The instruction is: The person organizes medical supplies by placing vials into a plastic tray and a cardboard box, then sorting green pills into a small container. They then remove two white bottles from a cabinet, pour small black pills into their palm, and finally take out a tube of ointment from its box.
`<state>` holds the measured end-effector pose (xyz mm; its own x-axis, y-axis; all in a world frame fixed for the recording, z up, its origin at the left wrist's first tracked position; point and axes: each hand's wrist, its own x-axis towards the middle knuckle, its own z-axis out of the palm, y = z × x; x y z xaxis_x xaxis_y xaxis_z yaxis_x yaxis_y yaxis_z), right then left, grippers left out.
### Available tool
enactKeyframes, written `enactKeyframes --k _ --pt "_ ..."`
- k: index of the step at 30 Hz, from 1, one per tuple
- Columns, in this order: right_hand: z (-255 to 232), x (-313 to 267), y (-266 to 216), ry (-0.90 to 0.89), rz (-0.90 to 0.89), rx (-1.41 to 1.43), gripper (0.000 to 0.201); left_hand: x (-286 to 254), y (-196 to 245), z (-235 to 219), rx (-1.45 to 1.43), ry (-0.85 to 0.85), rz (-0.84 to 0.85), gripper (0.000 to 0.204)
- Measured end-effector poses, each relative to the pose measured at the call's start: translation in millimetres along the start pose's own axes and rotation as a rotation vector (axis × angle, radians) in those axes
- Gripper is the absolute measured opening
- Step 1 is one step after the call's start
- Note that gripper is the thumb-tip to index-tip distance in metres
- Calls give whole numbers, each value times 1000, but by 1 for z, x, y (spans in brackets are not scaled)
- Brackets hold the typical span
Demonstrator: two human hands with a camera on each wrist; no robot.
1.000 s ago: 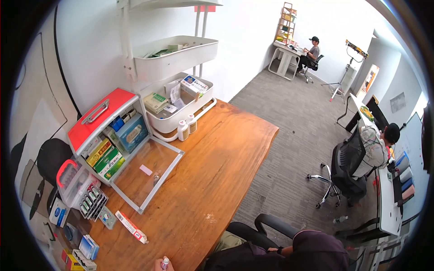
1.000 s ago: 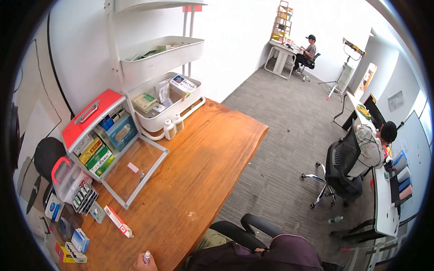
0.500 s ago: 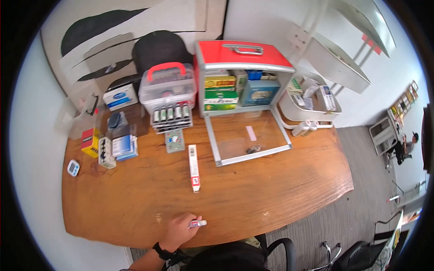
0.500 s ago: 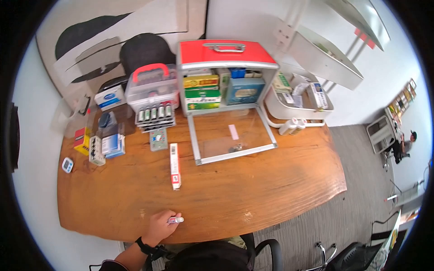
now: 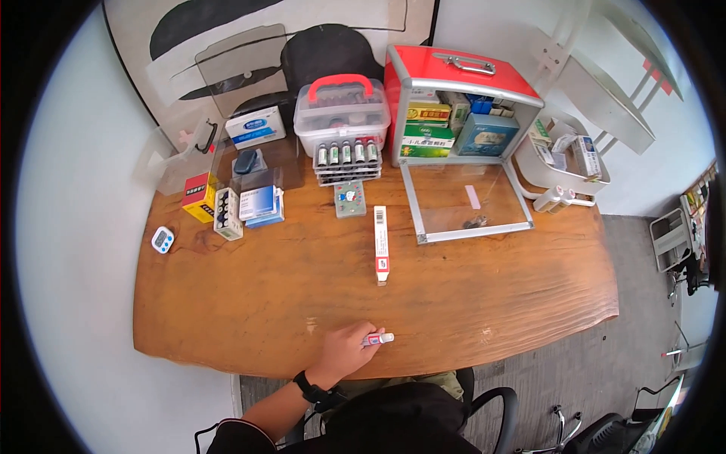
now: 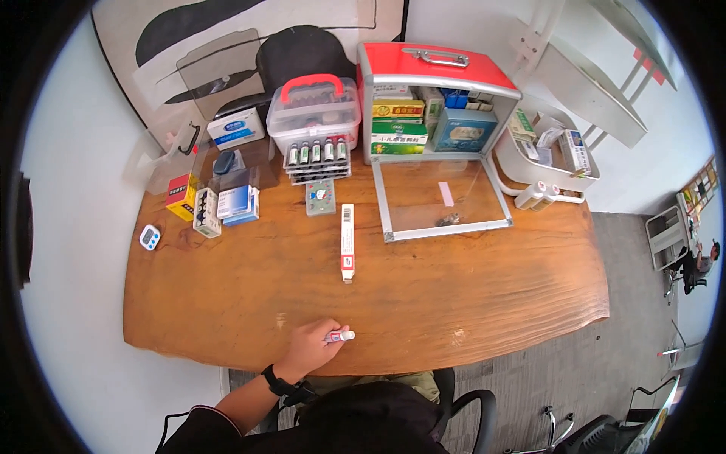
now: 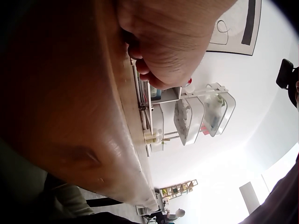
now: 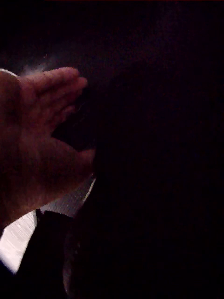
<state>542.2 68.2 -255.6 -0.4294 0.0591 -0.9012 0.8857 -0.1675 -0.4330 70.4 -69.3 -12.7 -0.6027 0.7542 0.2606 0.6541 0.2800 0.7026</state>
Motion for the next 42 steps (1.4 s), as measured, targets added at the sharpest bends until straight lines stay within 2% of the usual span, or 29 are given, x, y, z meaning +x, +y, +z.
enactKeyframes --k 5,10,22,24,25,29,33,37,40,42 --pt "-4 1 -5 -23 32 -13 32 0 -6 4 -26 34 21 22" --pt "-35 -17 -5 -22 90 -35 32 2 -7 5 -36 3 21 21" --pt "-19 -88 38 61 246 25 31 4 -8 6 -59 6 24 20" --pt "4 -108 54 88 279 67 30 4 -7 6 -45 16 12 20" --pt "31 -128 69 107 310 114 30 5 -7 6 -75 -31 22 20" --pt "206 -255 126 178 509 385 30 4 -1 8 -26 -12 -35 19" --pt "300 -281 125 229 558 534 29 3 0 11 -45 -30 -44 20" --pt "307 -271 119 256 547 549 29 0 0 6 -15 -61 -67 19" --pt "271 -248 115 261 511 498 29 2 3 6 -16 -37 -83 19" --pt "231 -220 108 262 467 441 29 3 2 6 -2 -15 -28 19"
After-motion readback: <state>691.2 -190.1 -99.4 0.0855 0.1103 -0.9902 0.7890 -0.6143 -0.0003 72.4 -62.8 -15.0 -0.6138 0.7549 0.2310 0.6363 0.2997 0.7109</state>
